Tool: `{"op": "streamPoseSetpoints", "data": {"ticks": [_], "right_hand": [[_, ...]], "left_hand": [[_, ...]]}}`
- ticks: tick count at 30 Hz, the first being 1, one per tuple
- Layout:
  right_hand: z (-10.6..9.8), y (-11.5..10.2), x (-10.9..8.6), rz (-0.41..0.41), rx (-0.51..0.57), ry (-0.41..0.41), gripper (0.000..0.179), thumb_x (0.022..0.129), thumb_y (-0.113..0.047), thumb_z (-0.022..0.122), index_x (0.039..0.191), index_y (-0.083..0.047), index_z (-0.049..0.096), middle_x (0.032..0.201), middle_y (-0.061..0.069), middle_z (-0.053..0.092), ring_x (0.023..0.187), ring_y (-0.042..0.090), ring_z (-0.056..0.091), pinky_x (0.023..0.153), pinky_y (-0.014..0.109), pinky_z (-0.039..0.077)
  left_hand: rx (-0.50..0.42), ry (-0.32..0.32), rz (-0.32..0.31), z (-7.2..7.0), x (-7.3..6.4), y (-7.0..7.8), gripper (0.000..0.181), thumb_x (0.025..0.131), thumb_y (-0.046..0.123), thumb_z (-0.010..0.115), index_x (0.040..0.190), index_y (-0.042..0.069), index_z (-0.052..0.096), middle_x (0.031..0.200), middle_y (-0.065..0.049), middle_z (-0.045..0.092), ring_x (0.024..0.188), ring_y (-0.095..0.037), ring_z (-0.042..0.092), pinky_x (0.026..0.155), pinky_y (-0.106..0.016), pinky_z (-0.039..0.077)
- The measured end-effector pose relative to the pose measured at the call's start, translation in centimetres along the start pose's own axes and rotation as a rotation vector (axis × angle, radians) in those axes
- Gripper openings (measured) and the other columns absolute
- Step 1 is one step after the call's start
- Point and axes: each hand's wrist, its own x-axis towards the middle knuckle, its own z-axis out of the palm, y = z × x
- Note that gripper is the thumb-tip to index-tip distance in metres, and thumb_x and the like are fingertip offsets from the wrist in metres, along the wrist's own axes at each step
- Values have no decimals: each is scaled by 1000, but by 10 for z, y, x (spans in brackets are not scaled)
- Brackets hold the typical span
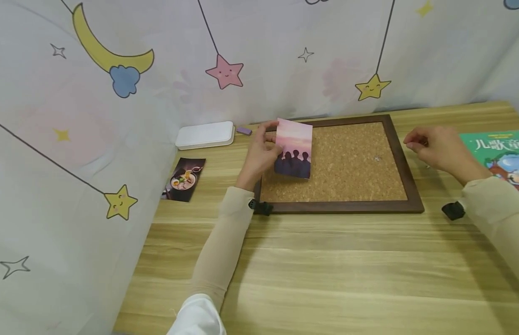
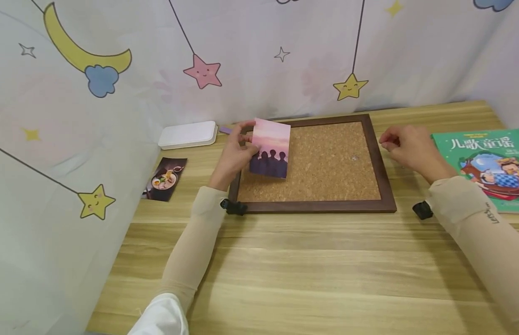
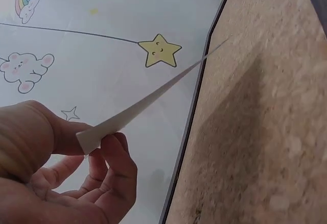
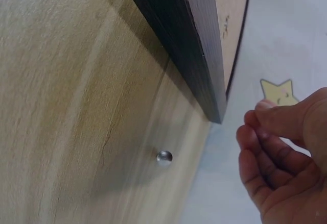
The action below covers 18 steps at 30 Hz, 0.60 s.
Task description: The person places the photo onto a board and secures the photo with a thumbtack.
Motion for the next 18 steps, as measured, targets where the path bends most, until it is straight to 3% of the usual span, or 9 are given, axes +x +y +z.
{"op": "streamPoseSetpoints", "data": {"ticks": [7, 13, 18], "right_hand": [[-1, -5, 1, -5, 10, 14, 14, 103, -10, 67, 105, -2, 79, 91, 17, 79, 65, -7, 50, 62, 26, 42], [-2, -6, 1, -13, 12, 24, 12, 101, -8, 68, 103, -3, 79, 91, 16, 79, 67, -14, 49, 62, 25, 43], [-1, -4, 0, -35, 5, 45, 11, 98, -5, 69, 99, -4, 80, 87, 13, 79, 66, -14, 49, 63, 24, 43]], "left_hand": [[31, -44, -44, 21, 3, 4, 67, 96, -4, 68, 155, 18, 49, 111, -14, 62, 77, -15, 63, 67, -26, 51], [-8, -64, -6, 38, 6, 0, 65, 96, -8, 67, 155, 13, 48, 114, -21, 60, 74, -15, 58, 65, -24, 50], [14, -56, -30, 54, 6, 2, 64, 97, -7, 69, 153, 18, 50, 113, -14, 57, 74, -15, 57, 63, -24, 49]]}}
